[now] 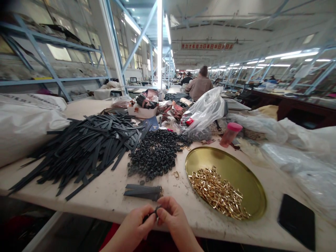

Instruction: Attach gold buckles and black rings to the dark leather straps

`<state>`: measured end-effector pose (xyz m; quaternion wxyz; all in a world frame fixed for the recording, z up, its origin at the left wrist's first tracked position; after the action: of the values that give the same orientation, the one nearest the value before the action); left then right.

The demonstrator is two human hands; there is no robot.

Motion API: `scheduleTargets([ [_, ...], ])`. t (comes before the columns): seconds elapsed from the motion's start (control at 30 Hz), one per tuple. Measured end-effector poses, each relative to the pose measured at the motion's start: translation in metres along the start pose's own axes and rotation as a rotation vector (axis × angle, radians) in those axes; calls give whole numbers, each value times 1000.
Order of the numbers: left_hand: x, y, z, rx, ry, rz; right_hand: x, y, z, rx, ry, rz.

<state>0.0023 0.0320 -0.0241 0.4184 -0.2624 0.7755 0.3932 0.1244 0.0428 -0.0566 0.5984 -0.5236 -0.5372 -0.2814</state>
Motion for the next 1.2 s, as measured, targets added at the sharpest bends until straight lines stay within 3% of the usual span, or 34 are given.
scheduleTargets([
  [0.27, -17, 2, -6, -51, -111, -188, -4, -3, -3, -60, -49, 102],
  [0.5, 0, 4, 0, -40, -22, -289, -11, -11, -2, 15, -32, 166],
  [0.77, 12, 6, 6, -24, 54, -210, -27, -6, -2, 73, -158, 544],
  [0.9, 10, 7, 6, -15, 67, -202, -29, -10, -2, 73, -185, 551],
  [1.07, 9, 8, 3, -34, 89, -143, -29, -18, -8, 164, -286, 539],
  [1.2, 9, 7, -3, -32, 84, -104, -24, -23, -14, 172, -270, 544],
])
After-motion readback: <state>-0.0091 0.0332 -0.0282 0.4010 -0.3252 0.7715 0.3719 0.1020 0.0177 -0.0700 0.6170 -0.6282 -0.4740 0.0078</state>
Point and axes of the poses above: each hand's wrist, its own z-axis towards the middle knuckle, its own y-axis out of the back of the hand, x = y × z, the point moved 4 cm from there along z, towards the middle knuckle, and after that the axes turned 11 degrees about x, right-handed, at the moved point
